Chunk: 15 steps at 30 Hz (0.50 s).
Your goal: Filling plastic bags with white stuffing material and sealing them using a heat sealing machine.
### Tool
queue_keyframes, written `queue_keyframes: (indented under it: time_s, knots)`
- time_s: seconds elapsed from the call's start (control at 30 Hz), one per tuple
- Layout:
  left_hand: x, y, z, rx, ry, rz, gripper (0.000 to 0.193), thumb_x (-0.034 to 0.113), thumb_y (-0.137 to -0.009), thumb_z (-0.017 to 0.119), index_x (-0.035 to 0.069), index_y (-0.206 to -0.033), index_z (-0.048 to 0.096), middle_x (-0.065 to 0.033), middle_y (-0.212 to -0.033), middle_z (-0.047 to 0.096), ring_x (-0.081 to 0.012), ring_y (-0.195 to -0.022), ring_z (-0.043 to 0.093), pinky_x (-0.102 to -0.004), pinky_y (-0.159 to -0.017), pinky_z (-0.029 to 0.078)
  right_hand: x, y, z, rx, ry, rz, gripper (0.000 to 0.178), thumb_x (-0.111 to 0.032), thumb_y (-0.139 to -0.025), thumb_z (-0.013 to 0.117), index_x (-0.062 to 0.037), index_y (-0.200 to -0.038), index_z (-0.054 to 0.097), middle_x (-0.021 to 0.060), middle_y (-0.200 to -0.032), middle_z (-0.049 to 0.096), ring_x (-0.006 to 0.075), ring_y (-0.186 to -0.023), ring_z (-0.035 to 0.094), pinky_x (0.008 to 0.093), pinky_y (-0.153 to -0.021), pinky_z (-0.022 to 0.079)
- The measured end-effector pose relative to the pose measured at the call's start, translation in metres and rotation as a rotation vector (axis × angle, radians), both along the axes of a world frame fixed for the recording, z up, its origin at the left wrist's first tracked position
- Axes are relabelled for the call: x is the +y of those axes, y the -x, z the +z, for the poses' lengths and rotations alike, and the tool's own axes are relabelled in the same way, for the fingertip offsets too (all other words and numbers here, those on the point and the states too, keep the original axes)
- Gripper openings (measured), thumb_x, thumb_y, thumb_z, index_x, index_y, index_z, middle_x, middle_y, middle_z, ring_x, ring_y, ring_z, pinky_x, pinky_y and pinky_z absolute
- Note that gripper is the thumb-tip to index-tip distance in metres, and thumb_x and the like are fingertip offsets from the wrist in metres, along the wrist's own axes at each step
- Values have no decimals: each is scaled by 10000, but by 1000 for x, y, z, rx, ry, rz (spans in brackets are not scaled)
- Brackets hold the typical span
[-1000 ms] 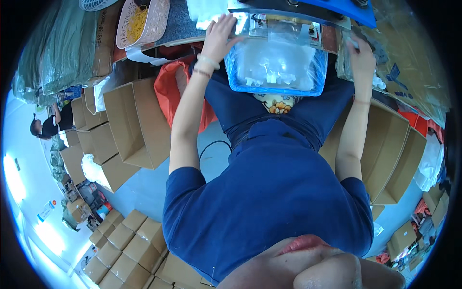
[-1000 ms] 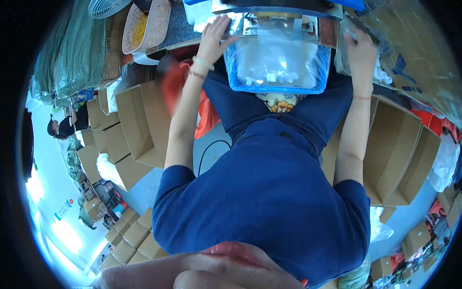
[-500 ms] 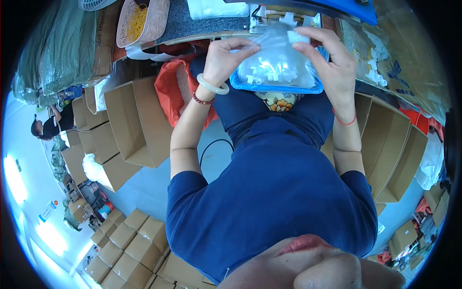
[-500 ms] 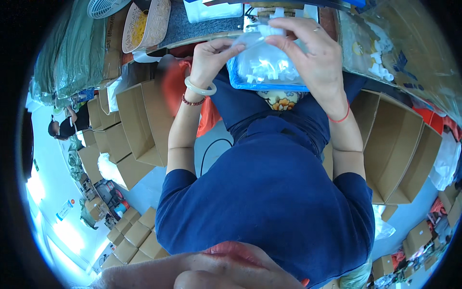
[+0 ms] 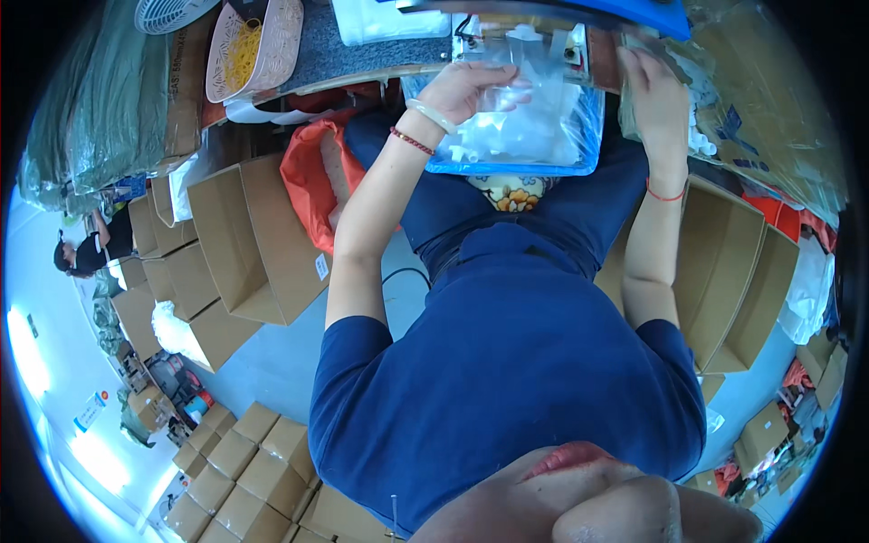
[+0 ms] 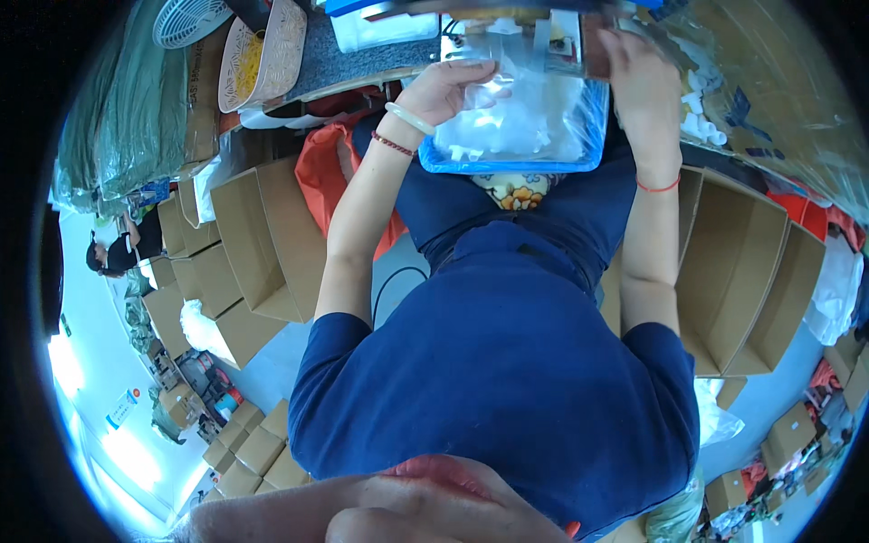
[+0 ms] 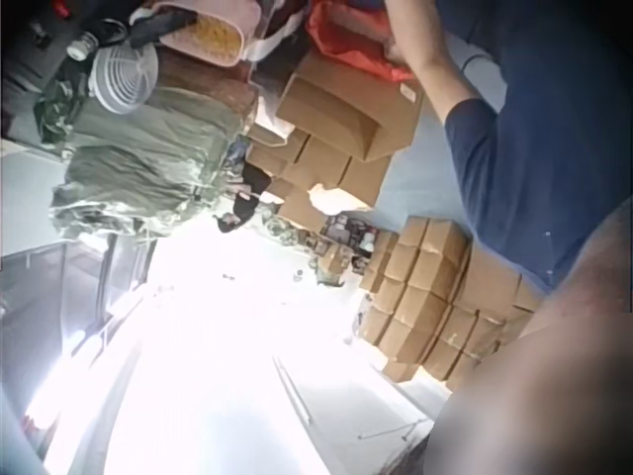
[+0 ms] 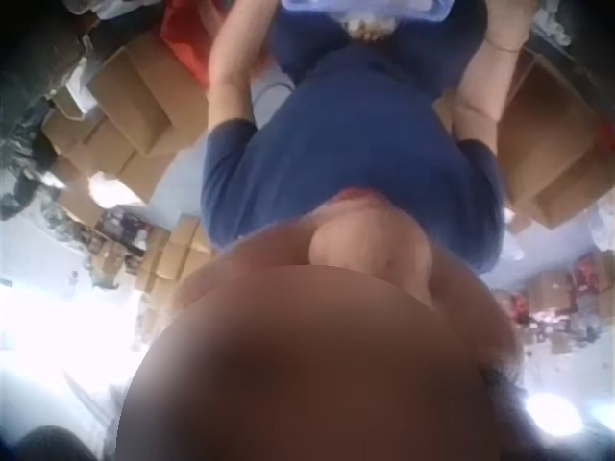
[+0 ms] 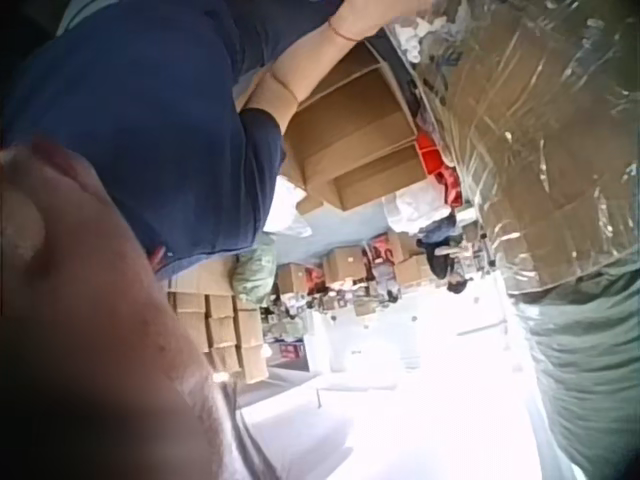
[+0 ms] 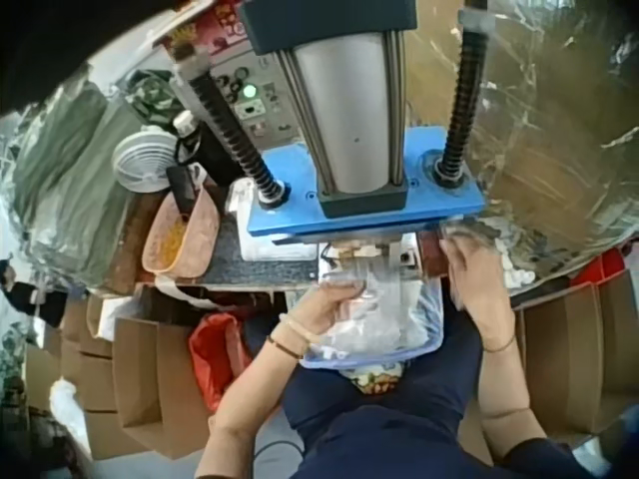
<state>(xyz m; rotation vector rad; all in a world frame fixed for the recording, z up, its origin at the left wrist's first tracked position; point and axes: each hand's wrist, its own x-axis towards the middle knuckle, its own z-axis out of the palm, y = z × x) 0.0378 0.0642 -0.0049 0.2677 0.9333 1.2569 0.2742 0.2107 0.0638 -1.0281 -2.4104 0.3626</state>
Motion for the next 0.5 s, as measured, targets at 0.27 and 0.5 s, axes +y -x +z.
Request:
queue_keyframes:
  time_s: [0.27,0.5]
  knots:
    - [-1,4,-10,451,-84,94,282,177,-894,708,-15,-1099,690,-93,-1015,715,-186,-909,701,-315,-770,568,97,-21,-92,-373,-209,-463,524,-436,-952,545,64,-1049,668,295,-1006,650,450,-1028,583,516,-951,416]
    - [35,128,-28,2308,-268,364,432,254,-864,698,71,-1248,623,-133,-1270,623,-296,-1206,567,-429,-1035,404,58,-33,-88,-205,-517,-229,295,-221,-932,584,-81,-1191,610,263,-1085,616,434,-958,591,512,-897,452]
